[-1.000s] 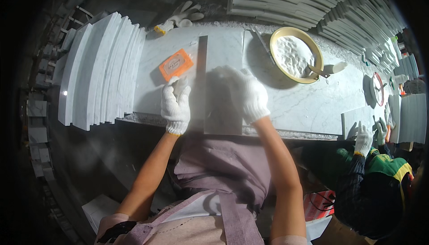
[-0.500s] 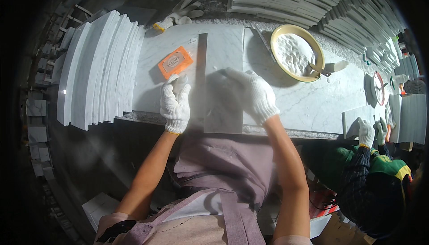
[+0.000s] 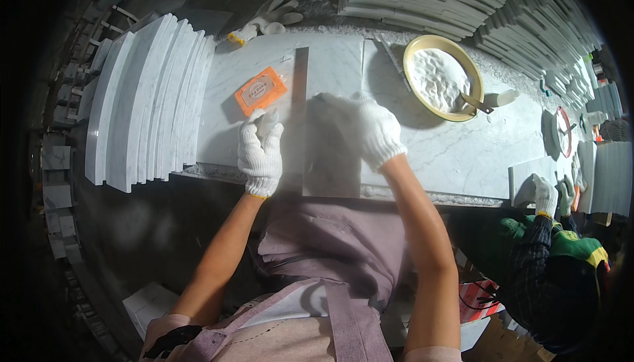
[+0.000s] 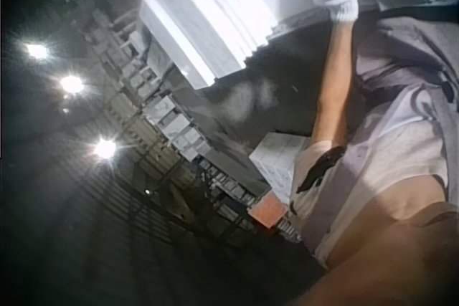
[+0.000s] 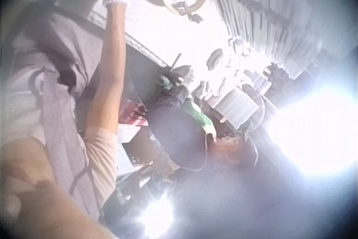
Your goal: The person repeatedly scrapes and smooths the edges of white rectangular stone tiles using a metal scraper and an orange block. They handle each tile one at a time, scrape the edges, and place the finished tiles into a growing stack on the table.
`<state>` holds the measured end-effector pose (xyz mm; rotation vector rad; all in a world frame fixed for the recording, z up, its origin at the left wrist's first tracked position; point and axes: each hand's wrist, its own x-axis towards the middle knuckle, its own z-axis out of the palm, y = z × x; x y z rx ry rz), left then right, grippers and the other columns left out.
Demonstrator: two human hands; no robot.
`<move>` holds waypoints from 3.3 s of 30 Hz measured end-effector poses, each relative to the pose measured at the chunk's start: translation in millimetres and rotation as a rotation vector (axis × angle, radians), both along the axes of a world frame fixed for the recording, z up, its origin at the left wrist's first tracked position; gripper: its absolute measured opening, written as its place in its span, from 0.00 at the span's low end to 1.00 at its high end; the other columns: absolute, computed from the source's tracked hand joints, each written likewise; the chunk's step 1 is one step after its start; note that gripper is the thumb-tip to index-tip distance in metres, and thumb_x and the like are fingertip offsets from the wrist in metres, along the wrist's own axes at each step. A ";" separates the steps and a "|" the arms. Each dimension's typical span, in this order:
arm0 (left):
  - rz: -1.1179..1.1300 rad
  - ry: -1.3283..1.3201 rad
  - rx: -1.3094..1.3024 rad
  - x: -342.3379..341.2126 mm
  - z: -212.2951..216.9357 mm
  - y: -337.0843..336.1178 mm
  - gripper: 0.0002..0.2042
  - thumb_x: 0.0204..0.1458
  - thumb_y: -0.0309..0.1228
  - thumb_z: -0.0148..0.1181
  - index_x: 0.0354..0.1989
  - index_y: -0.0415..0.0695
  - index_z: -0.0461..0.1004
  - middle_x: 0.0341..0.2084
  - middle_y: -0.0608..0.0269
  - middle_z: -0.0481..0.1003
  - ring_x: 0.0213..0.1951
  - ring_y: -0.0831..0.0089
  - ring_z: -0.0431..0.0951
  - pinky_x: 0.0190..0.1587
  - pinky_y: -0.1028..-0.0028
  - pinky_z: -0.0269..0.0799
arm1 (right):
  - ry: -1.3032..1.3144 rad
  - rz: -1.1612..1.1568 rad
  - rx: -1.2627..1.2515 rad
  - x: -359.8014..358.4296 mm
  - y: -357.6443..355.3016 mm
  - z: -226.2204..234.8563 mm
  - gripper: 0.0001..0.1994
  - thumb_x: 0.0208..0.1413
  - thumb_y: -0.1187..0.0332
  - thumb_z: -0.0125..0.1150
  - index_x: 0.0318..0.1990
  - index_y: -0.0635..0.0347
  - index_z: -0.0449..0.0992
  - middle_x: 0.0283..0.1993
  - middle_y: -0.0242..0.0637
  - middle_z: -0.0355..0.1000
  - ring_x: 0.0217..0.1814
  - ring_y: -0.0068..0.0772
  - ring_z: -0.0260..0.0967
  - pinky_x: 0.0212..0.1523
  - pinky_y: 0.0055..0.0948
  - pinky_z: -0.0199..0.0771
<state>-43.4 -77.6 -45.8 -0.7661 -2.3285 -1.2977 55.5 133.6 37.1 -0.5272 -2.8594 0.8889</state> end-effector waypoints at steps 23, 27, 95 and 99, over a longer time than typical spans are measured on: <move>-0.001 -0.019 0.001 0.8 1.9 0.8 0.21 0.56 0.28 0.73 0.57 0.40 0.76 0.54 0.51 0.80 0.55 0.56 0.81 0.61 0.63 0.74 | -0.077 0.063 0.088 20.9 12.7 -0.1 0.18 0.67 0.61 0.61 0.62 0.42 0.83 0.42 0.42 0.81 0.42 0.48 0.81 0.43 0.42 0.80; 0.001 -0.088 0.009 2.9 0.5 1.5 0.21 0.56 0.28 0.73 0.57 0.39 0.76 0.54 0.52 0.80 0.55 0.56 0.81 0.61 0.63 0.74 | -0.013 0.024 0.080 9.6 11.6 0.5 0.18 0.68 0.61 0.60 0.64 0.41 0.81 0.41 0.43 0.80 0.41 0.49 0.81 0.43 0.42 0.79; -0.112 0.555 -0.673 -38.1 45.9 19.1 0.23 0.46 0.23 0.69 0.54 0.53 0.81 0.37 0.64 0.76 0.42 0.59 0.79 0.46 0.59 0.76 | 0.470 -0.447 0.058 94.4 9.4 -62.3 0.22 0.61 0.73 0.69 0.63 0.45 0.82 0.34 0.39 0.74 0.35 0.42 0.75 0.39 0.36 0.76; -0.078 0.587 -0.678 -37.7 42.9 16.9 0.24 0.45 0.23 0.70 0.54 0.54 0.81 0.39 0.64 0.76 0.44 0.60 0.79 0.46 0.58 0.76 | 0.478 -0.450 0.088 93.3 9.2 -64.0 0.22 0.61 0.73 0.70 0.62 0.44 0.82 0.34 0.38 0.74 0.34 0.41 0.75 0.38 0.36 0.76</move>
